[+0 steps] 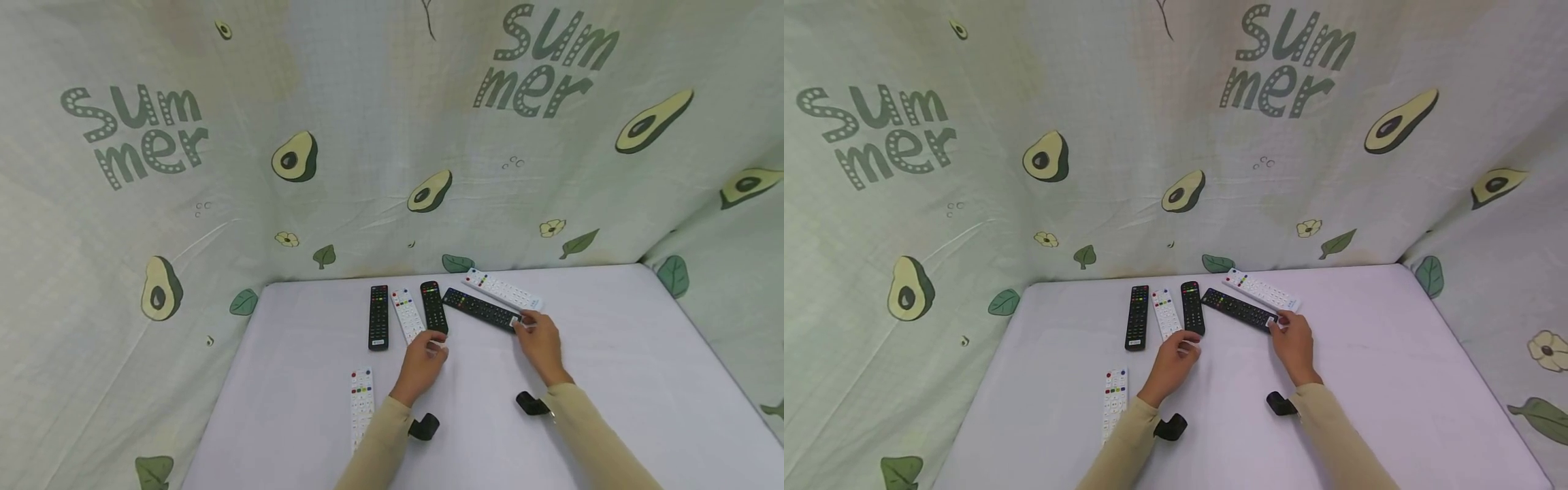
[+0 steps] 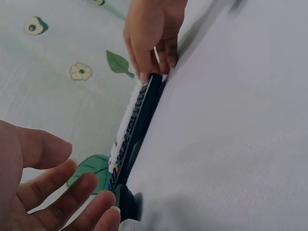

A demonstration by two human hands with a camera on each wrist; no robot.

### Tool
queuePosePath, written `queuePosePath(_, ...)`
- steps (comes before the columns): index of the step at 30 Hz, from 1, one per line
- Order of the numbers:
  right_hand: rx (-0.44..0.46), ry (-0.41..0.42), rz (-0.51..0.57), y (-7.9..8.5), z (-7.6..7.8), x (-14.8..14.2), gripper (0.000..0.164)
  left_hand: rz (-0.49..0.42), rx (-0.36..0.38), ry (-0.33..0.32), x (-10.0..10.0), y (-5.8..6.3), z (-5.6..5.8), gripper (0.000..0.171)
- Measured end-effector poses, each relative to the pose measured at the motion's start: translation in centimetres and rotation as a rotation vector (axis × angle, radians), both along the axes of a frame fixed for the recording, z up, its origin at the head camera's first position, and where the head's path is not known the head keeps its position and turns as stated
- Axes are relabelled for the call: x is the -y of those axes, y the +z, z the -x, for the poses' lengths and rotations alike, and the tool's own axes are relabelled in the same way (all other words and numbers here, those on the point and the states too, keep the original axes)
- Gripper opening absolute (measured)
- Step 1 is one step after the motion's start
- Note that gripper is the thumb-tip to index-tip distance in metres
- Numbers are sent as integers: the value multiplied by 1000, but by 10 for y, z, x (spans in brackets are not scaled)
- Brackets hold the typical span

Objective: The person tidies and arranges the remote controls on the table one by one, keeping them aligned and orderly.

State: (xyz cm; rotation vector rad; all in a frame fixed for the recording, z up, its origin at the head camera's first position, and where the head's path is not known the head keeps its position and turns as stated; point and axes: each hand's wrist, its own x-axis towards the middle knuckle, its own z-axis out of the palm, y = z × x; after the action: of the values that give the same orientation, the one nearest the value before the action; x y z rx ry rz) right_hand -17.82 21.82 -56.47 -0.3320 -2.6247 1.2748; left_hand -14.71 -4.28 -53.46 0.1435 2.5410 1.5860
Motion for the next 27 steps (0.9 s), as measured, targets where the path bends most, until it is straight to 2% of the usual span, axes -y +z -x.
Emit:
queuePosePath(8,15,-12,-22,-2,2,2,34,-77,-3,1,-15,0,7,36)
queuePosePath(17,18,11,-1,-1,-2,-4,33,-131,55,23,-32,0,18,51)
queuePosePath(27,42,30,56,1,-10,-12,35,-220,164,56,-41,-2,22,62)
